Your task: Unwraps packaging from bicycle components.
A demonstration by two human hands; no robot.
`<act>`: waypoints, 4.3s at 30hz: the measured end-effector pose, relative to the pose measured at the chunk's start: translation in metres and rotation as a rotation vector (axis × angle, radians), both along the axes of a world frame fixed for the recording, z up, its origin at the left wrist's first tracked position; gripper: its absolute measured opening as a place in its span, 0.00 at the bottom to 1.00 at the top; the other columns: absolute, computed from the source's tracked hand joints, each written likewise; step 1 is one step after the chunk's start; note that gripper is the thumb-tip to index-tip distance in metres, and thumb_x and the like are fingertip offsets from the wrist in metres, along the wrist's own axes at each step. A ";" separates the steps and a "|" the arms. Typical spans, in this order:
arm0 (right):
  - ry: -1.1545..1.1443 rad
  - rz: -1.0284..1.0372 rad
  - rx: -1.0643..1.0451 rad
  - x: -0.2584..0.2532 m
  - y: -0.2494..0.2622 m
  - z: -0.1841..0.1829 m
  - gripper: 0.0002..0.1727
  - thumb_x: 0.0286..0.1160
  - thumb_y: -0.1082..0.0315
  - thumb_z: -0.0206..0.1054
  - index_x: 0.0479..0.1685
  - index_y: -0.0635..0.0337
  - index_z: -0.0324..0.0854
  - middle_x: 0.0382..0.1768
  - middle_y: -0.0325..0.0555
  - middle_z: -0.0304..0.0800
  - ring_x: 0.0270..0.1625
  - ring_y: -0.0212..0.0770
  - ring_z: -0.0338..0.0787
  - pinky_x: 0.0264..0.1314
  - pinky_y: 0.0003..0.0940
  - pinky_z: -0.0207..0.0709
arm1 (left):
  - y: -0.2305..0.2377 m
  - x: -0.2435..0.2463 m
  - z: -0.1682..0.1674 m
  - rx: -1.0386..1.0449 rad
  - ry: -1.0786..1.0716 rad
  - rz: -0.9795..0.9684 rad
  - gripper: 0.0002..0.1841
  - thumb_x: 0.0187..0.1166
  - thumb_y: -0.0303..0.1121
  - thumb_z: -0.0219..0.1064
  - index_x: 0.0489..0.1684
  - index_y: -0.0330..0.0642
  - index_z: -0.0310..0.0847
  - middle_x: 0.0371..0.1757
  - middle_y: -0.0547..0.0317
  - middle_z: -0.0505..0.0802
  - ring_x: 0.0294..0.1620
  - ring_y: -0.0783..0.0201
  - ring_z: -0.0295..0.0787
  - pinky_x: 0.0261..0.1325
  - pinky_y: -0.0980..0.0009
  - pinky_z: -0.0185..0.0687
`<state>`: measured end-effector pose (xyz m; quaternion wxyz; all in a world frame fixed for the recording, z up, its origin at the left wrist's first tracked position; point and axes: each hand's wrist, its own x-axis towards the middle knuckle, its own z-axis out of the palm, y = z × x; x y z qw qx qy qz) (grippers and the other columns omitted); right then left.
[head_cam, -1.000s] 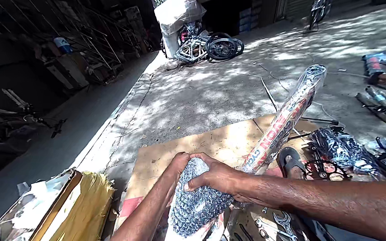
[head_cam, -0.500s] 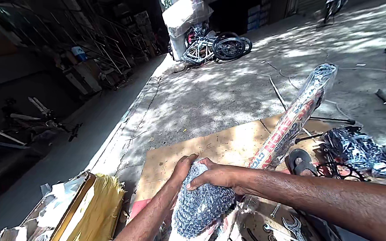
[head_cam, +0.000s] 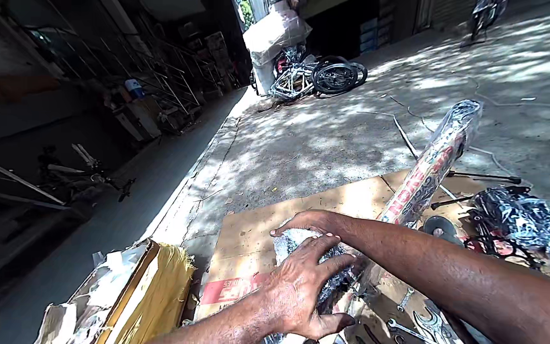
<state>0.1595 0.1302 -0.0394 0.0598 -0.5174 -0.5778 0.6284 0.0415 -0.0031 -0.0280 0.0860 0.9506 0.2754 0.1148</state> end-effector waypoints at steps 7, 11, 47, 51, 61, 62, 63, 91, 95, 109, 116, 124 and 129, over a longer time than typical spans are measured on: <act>0.026 -0.098 0.142 -0.007 0.003 -0.023 0.18 0.73 0.52 0.73 0.45 0.59 0.87 0.39 0.45 0.91 0.41 0.38 0.89 0.47 0.42 0.83 | -0.018 0.010 -0.018 0.151 -0.120 0.006 0.31 0.74 0.61 0.67 0.71 0.52 0.81 0.76 0.50 0.82 0.84 0.54 0.71 0.88 0.55 0.64; -0.007 -0.124 0.312 -0.014 0.004 -0.022 0.24 0.59 0.57 0.83 0.51 0.61 0.84 0.40 0.51 0.92 0.43 0.45 0.92 0.50 0.49 0.85 | -0.034 0.027 -0.034 0.295 -0.095 0.031 0.22 0.79 0.48 0.64 0.68 0.52 0.84 0.73 0.45 0.85 0.82 0.49 0.75 0.86 0.49 0.66; 0.853 -0.781 0.203 0.015 -0.031 -0.043 0.05 0.68 0.76 0.70 0.40 0.63 0.83 0.28 0.43 0.90 0.30 0.33 0.89 0.36 0.31 0.86 | -0.032 -0.020 -0.043 0.012 -0.271 0.326 0.56 0.59 0.79 0.65 0.91 0.58 0.62 0.93 0.55 0.62 0.95 0.53 0.51 0.93 0.42 0.52; 0.954 -0.773 0.129 0.009 -0.024 -0.041 0.08 0.70 0.75 0.71 0.45 0.65 0.83 0.30 0.47 0.90 0.31 0.35 0.90 0.37 0.32 0.87 | -0.038 0.025 -0.018 -0.126 -0.070 0.838 0.74 0.35 0.91 0.63 0.95 0.58 0.52 0.95 0.45 0.55 0.93 0.44 0.52 0.84 0.35 0.56; 1.101 -0.687 -0.145 0.019 -0.035 -0.038 0.03 0.73 0.71 0.69 0.40 0.58 0.81 0.28 0.44 0.88 0.29 0.35 0.88 0.31 0.32 0.85 | -0.043 0.035 -0.035 0.165 -0.006 0.737 0.45 0.39 0.81 0.67 0.67 0.77 0.86 0.91 0.50 0.66 0.87 0.48 0.66 0.72 0.40 0.72; 1.129 -0.744 -0.099 0.021 -0.041 -0.039 0.03 0.70 0.73 0.69 0.39 0.58 0.81 0.28 0.44 0.88 0.29 0.35 0.88 0.31 0.32 0.85 | -0.043 0.029 -0.037 0.197 -0.012 0.657 0.43 0.41 0.79 0.69 0.65 0.77 0.86 0.90 0.49 0.66 0.86 0.48 0.66 0.73 0.40 0.72; 1.160 -0.818 -0.030 0.024 -0.051 -0.041 0.04 0.67 0.73 0.70 0.38 0.58 0.81 0.29 0.44 0.88 0.30 0.35 0.88 0.33 0.33 0.85 | -0.042 0.017 -0.040 0.241 -0.020 0.534 0.42 0.42 0.77 0.69 0.65 0.76 0.87 0.89 0.46 0.67 0.87 0.47 0.65 0.75 0.39 0.71; 1.125 -0.367 0.718 0.084 -0.041 0.022 0.32 0.94 0.50 0.41 0.08 0.41 0.56 0.07 0.26 0.54 0.09 0.25 0.52 0.13 0.24 0.45 | 0.000 0.006 -0.016 0.008 0.085 0.503 0.64 0.43 0.83 0.68 0.94 0.72 0.52 0.70 0.52 0.84 0.67 0.51 0.82 0.65 0.42 0.77; 0.986 -0.536 0.399 0.085 -0.028 0.015 0.31 0.95 0.51 0.43 0.10 0.42 0.54 0.07 0.27 0.51 0.08 0.26 0.49 0.11 0.21 0.44 | 0.000 0.013 -0.014 0.001 0.165 0.544 0.65 0.43 0.84 0.67 0.95 0.73 0.49 0.68 0.51 0.85 0.66 0.49 0.81 0.63 0.41 0.75; 0.935 -0.523 0.295 0.093 -0.025 0.005 0.30 0.93 0.49 0.47 0.12 0.43 0.57 0.08 0.27 0.53 0.08 0.25 0.51 0.11 0.21 0.45 | 0.008 0.022 0.005 -0.036 0.282 0.527 0.59 0.50 0.83 0.65 0.93 0.75 0.55 0.70 0.52 0.85 0.68 0.51 0.82 0.66 0.42 0.74; 0.849 -0.715 0.532 0.137 -0.064 -0.008 0.26 0.91 0.46 0.53 0.23 0.51 0.74 0.18 0.32 0.72 0.18 0.28 0.72 0.22 0.23 0.70 | 0.008 0.013 -0.007 0.057 0.167 0.523 0.55 0.48 0.83 0.64 0.89 0.78 0.62 0.66 0.59 0.87 0.64 0.55 0.84 0.61 0.43 0.78; 0.900 -1.063 0.090 0.158 -0.128 -0.109 0.19 0.91 0.49 0.56 0.35 0.51 0.78 0.24 0.35 0.78 0.23 0.32 0.79 0.28 0.29 0.78 | 0.000 0.007 -0.004 0.034 0.041 0.599 0.49 0.52 0.77 0.70 0.85 0.79 0.68 0.71 0.65 0.87 0.65 0.55 0.86 0.62 0.38 0.80; 1.188 -1.139 0.010 0.132 -0.116 -0.123 0.33 0.94 0.41 0.39 0.62 0.59 0.78 0.46 0.48 0.90 0.44 0.43 0.92 0.49 0.43 0.86 | -0.007 0.002 -0.002 -0.094 -0.073 0.857 0.43 0.61 0.76 0.69 0.80 0.67 0.77 0.71 0.55 0.89 0.74 0.49 0.82 0.76 0.37 0.72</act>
